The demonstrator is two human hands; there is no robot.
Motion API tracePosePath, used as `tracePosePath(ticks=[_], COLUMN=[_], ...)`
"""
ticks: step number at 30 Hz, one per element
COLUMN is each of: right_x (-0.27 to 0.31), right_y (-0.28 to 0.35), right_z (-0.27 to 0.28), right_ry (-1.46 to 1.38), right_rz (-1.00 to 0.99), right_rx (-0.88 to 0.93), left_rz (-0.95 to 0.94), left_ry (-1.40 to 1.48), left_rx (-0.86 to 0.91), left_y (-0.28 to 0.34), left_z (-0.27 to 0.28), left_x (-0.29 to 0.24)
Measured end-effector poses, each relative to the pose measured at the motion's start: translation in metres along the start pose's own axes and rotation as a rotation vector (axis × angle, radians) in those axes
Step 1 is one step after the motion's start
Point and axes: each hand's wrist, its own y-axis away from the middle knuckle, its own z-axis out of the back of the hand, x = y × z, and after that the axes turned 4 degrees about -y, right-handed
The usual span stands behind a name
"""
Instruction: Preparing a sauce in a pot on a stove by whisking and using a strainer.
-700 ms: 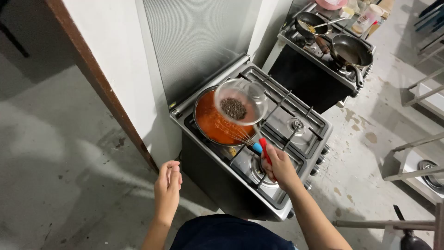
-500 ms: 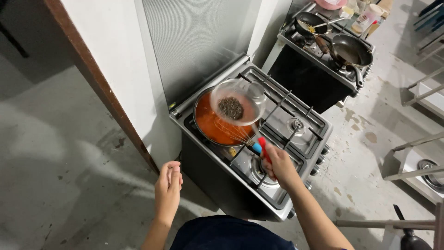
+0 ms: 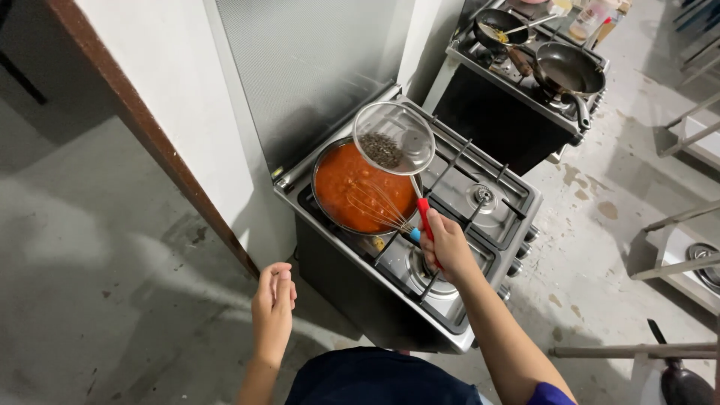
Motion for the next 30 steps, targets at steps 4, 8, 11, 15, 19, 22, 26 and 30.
tracePosePath(ticks=[4,8,11,15,19,22,26,30], right_x=[0.008,0.006,0.004,0.004,0.001,0.002,0.0,0.008], right_y=[0.005,-0.005,-0.011,-0.013,-0.012,-0.011,-0.012,-0.003], right_z=[-0.007,-0.006,-0.005,0.001,0.003,0.002,0.008,0.011], right_ry=[0.084,0.036,0.037,0.057,0.047,0.062,0.065,0.088], right_rz=[-0.024,0.017,0.031,0.056,0.046,0.055,0.017,0.036], right_rx=[0.098,0.069,0.058,0.075,0.041,0.023,0.025,0.068], left_rz=[0.032,0.005,0.009,0.082,0.032,0.054,0.04,0.046], left_ry=[0.016,0.017,0.001,-0.087,-0.041,-0.034,-0.009,-0.031], left_rx=[0.012,-0.004,-0.002,0.026,0.035,0.015,0.018,0.001], left_y=[0.001,0.001,0.0,0.001,0.0,0.0,0.0,0.002], left_z=[0.001,0.001,0.003,0.003,0.002,0.002,0.002,0.0], left_x=[-0.004,-0.006,-0.006,-0.016,-0.011,-0.011,-0.007,-0.012])
